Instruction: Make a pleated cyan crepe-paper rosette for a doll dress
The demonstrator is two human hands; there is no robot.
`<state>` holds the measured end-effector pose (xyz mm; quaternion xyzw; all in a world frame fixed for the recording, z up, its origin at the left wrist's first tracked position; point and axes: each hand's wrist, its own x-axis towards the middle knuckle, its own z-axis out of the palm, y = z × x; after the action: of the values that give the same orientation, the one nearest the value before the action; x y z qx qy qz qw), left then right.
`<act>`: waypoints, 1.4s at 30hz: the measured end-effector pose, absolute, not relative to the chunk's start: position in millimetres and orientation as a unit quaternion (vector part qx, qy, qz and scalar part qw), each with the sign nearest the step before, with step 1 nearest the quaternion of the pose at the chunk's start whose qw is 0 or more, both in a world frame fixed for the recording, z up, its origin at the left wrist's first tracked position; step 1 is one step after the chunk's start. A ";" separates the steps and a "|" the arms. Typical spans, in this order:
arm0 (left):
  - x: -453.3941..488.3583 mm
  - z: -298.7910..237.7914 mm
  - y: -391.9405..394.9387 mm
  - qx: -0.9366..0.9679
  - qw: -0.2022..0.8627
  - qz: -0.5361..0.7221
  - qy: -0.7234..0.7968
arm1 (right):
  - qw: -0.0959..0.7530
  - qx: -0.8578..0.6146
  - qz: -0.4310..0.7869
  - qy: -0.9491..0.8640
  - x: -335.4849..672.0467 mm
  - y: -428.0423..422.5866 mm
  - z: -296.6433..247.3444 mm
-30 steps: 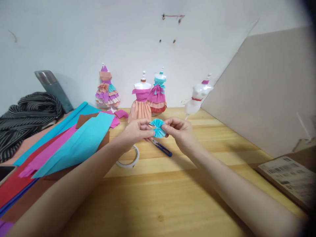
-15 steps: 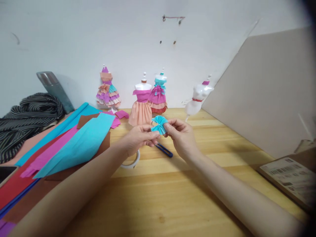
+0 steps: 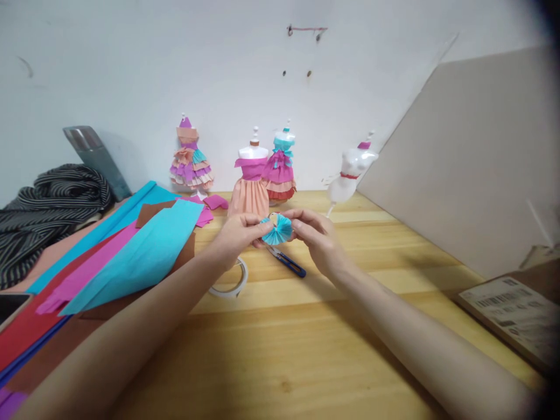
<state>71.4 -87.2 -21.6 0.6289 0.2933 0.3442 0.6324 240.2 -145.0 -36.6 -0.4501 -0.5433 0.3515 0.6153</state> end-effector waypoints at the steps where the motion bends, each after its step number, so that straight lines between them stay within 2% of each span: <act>1: 71.0 -19.5 -87.8 0.645 0.617 0.336 0.300 | 0.610 -0.454 0.355 -0.543 240.6 -144.4 -36.2; 4: 70.6 -15.5 -89.5 0.662 0.596 0.324 0.317 | 0.606 -0.453 0.371 -0.539 239.0 -143.0 -35.8; 11: 74.4 -22.3 -90.4 0.613 0.658 0.329 0.289 | 0.633 -0.467 0.346 -0.511 233.1 -143.3 -37.8; 23: 78.6 -21.1 -93.6 0.664 0.591 0.351 0.294 | 0.631 -0.451 0.352 -0.524 227.2 -145.2 -37.6; 27: 78.4 -23.0 -94.1 0.706 0.545 0.345 0.294 | 0.601 -0.465 0.349 -0.548 227.6 -148.3 -35.6; 34: 73.0 -18.7 -97.5 0.809 0.401 0.310 0.297 | 0.557 -0.491 0.208 -0.637 225.4 -154.9 -28.2; 36: 72.9 -18.4 -98.0 0.814 0.408 0.300 0.283 | 0.565 -0.486 0.227 -0.627 225.5 -153.8 -28.8; 42: 72.5 -13.9 -96.0 0.728 0.534 0.303 0.305 | 0.605 -0.459 0.359 -0.543 229.9 -147.5 -33.3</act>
<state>72.5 -96.0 -13.9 0.7277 0.3051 0.3029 0.5344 229.9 -147.5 -33.3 -0.4588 -0.5426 0.3590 0.6052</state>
